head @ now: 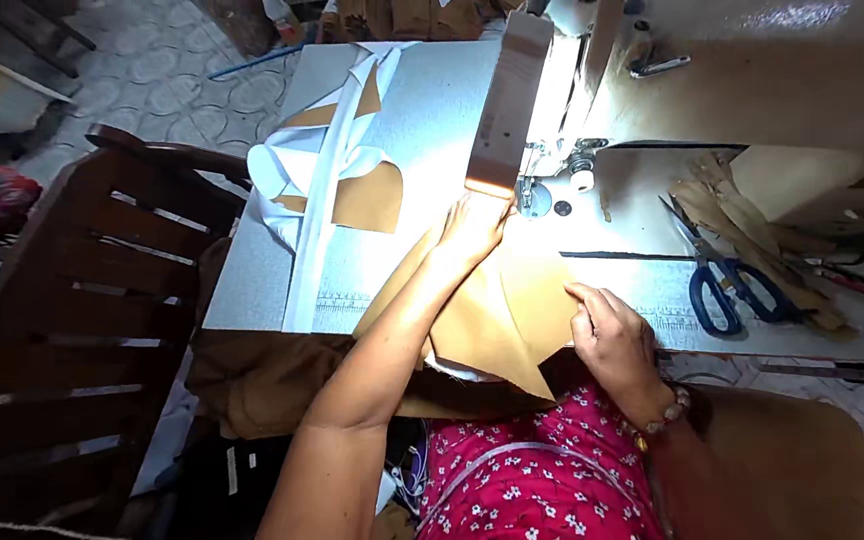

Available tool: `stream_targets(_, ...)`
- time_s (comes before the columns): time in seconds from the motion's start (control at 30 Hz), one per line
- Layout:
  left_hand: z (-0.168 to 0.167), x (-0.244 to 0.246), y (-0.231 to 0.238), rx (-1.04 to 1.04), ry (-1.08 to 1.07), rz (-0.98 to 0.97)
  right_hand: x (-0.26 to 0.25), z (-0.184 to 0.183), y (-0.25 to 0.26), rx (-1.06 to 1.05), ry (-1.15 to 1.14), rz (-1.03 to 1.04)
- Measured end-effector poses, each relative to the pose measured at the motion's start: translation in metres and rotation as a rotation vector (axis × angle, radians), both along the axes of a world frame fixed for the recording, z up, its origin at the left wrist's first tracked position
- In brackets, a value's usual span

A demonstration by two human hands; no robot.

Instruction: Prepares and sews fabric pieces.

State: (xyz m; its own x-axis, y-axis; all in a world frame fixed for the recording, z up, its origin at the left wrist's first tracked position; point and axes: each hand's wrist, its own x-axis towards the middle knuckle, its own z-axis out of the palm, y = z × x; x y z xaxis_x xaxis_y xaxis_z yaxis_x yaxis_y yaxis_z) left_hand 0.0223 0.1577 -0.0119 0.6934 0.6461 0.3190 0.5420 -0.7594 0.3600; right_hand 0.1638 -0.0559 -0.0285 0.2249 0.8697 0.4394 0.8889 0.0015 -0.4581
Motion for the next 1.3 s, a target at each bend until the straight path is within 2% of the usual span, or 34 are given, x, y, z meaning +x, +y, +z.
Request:
stream_targets(0.17, -0.011, -0.001, -0.001, 0.093, -0.065, -0.020, -0.002, -0.001, 0.004, -0.032, -0.081, -0.024)
stream_targets(0.27, -0.010, -0.002, -0.003, 0.261, -0.028, -0.046, -0.003, 0.000, 0.004, -0.042, -0.077, -0.035)
stream_targets(0.33, -0.011, -0.004, -0.006, 0.373, 0.094, -0.019, -0.003, 0.001, 0.005, -0.045, -0.070, -0.033)
stream_targets(0.4, -0.005, -0.004, -0.023, 0.283, 0.236, 0.085, -0.002, 0.002, 0.005, -0.047, -0.070, -0.028)
stream_targets(0.47, 0.006, -0.003, -0.041, 0.003, 0.293, 0.161, -0.001, 0.003, 0.004, -0.053, -0.081, -0.018)
stream_targets(0.53, 0.003, -0.005, -0.043, -0.134, 0.279, 0.187, 0.000, 0.004, 0.005, -0.057, -0.089, -0.004)
stream_targets(0.7, -0.008, -0.010, -0.029, -0.120, 0.147, 0.133, -0.003, 0.007, 0.013, -0.082, -0.070, -0.001)
stream_targets(0.97, -0.018, -0.009, 0.003, -0.053, 0.127, 0.024, -0.014, 0.009, 0.022, -0.113, -0.084, -0.057)
stream_targets(1.3, -0.002, -0.005, 0.002, -0.096, 0.093, -0.031, -0.019, 0.012, 0.027, -0.160, -0.111, -0.021)
